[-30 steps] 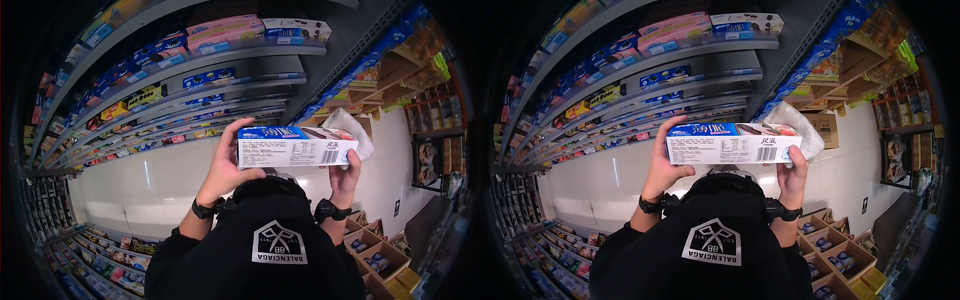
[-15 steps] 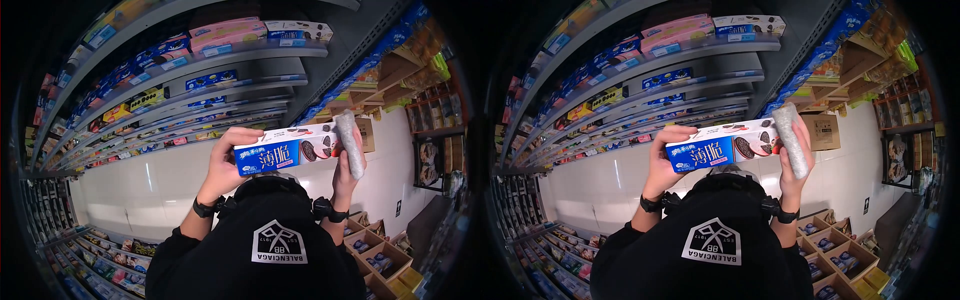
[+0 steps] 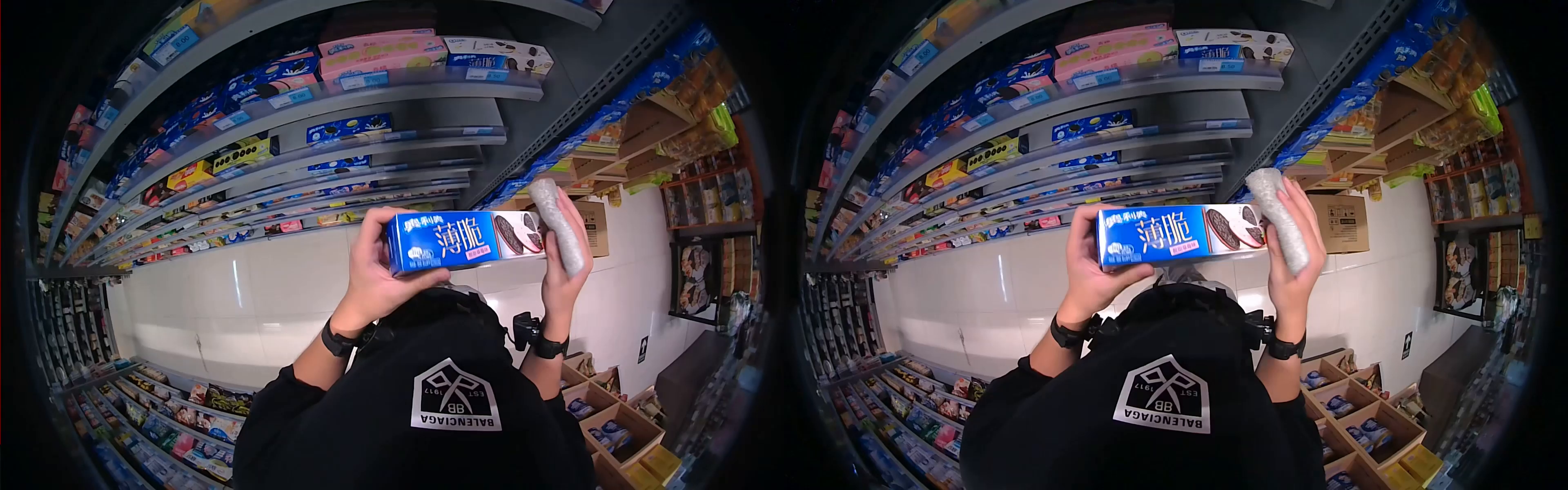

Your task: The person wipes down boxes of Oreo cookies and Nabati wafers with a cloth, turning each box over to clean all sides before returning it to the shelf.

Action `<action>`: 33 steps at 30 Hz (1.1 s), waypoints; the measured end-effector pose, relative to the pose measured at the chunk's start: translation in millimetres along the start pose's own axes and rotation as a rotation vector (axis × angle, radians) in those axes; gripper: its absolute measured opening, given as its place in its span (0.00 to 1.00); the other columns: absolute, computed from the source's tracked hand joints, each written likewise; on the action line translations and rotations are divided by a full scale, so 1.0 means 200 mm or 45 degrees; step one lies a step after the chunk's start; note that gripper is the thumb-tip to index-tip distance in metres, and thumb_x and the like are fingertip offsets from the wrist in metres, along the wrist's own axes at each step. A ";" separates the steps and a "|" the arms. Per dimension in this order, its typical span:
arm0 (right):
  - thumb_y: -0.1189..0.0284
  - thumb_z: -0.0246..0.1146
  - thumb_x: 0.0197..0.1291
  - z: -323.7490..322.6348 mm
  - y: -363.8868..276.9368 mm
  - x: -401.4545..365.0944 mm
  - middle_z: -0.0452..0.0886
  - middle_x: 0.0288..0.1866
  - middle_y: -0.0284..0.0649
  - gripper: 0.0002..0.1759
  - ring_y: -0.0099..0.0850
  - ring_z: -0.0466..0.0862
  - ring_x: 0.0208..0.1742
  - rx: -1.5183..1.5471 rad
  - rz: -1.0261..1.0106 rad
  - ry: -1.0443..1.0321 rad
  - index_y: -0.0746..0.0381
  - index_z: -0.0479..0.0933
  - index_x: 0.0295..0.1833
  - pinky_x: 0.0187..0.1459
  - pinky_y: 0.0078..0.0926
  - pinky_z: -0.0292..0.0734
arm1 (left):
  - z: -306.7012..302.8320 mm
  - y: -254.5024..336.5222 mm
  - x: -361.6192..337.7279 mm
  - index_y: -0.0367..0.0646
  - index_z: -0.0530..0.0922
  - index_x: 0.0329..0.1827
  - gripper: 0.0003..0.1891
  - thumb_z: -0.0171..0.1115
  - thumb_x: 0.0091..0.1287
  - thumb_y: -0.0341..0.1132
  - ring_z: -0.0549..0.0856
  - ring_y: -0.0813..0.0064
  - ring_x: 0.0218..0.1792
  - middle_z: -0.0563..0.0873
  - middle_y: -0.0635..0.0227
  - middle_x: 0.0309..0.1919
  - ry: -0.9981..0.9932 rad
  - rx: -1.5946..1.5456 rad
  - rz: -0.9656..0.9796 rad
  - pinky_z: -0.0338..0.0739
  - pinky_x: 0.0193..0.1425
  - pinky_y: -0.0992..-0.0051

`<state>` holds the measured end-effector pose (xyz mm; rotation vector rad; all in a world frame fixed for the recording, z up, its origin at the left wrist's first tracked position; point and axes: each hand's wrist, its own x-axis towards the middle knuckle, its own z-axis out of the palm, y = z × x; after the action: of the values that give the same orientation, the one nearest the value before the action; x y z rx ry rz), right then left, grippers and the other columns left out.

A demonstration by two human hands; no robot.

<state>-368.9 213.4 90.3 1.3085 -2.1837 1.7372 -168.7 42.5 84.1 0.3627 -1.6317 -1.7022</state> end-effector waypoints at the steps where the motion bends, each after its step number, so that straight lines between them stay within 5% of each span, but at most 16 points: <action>1: 0.68 0.61 0.75 -0.01 0.04 -0.03 0.80 0.68 0.53 0.22 0.48 0.78 0.71 0.482 0.392 0.067 0.70 0.76 0.67 0.74 0.44 0.68 | 0.00 0.03 -0.01 0.40 0.70 0.62 0.33 0.82 0.59 0.31 0.86 0.74 0.56 0.85 0.61 0.54 0.061 -0.168 -0.268 0.83 0.58 0.72; 3: 0.57 0.48 0.81 -0.07 0.22 -0.20 0.80 0.66 0.56 0.30 0.45 0.84 0.63 1.004 0.740 0.184 0.71 0.68 0.73 0.67 0.43 0.78 | -0.01 -0.07 0.02 0.40 0.65 0.71 0.32 0.69 0.72 0.44 0.87 0.75 0.51 0.85 0.61 0.52 0.181 -0.189 -0.263 0.85 0.52 0.74; 6: 0.46 0.39 0.80 -0.01 0.22 -0.29 0.85 0.58 0.57 0.39 0.46 0.86 0.59 1.036 0.642 0.212 0.71 0.68 0.72 0.65 0.43 0.78 | 0.02 0.02 0.06 0.41 0.65 0.74 0.32 0.62 0.76 0.50 0.90 0.71 0.47 0.86 0.61 0.50 0.210 -0.328 -0.549 0.89 0.45 0.73; 9: 0.47 0.42 0.81 -0.02 0.13 -0.25 0.86 0.54 0.56 0.33 0.45 0.88 0.55 1.110 0.717 0.085 0.66 0.73 0.66 0.62 0.41 0.80 | -0.01 0.01 0.07 0.41 0.65 0.75 0.32 0.57 0.77 0.52 0.91 0.69 0.45 0.87 0.61 0.49 0.042 -0.308 -0.587 0.90 0.40 0.71; 11: 0.50 0.46 0.81 0.01 0.07 -0.18 0.88 0.47 0.50 0.22 0.38 0.89 0.48 1.225 0.808 0.395 0.57 0.75 0.52 0.56 0.35 0.83 | -0.02 0.04 0.06 0.41 0.65 0.75 0.32 0.56 0.77 0.54 0.91 0.69 0.44 0.88 0.62 0.49 -0.088 -0.284 -0.612 0.90 0.39 0.73; 16: 0.50 0.47 0.81 -0.01 0.10 -0.14 0.89 0.45 0.46 0.23 0.35 0.90 0.46 1.147 0.860 0.451 0.58 0.78 0.53 0.54 0.33 0.83 | 0.00 0.07 0.02 0.41 0.65 0.74 0.35 0.72 0.68 0.42 0.88 0.74 0.50 0.85 0.60 0.54 -0.116 -0.273 -0.533 0.85 0.52 0.72; 22: 0.49 0.49 0.80 -0.02 0.06 -0.14 0.89 0.44 0.44 0.27 0.33 0.90 0.44 1.149 0.901 0.486 0.62 0.81 0.53 0.50 0.31 0.84 | 0.01 0.05 -0.01 0.42 0.64 0.76 0.41 0.77 0.63 0.40 0.85 0.70 0.58 0.86 0.61 0.55 -0.117 0.052 -0.319 0.78 0.65 0.68; 33: 0.48 0.47 0.80 -0.02 0.07 -0.15 0.90 0.42 0.42 0.30 0.32 0.91 0.43 1.212 0.931 0.499 0.65 0.82 0.55 0.51 0.31 0.85 | -0.01 0.05 -0.01 0.43 0.59 0.79 0.47 0.78 0.61 0.42 0.86 0.64 0.58 0.88 0.59 0.55 -0.209 0.306 -0.209 0.75 0.67 0.65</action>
<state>-361.1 232.6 64.9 0.0388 -1.7033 3.1727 -162.8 43.0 92.7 0.4962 -1.9826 -1.6950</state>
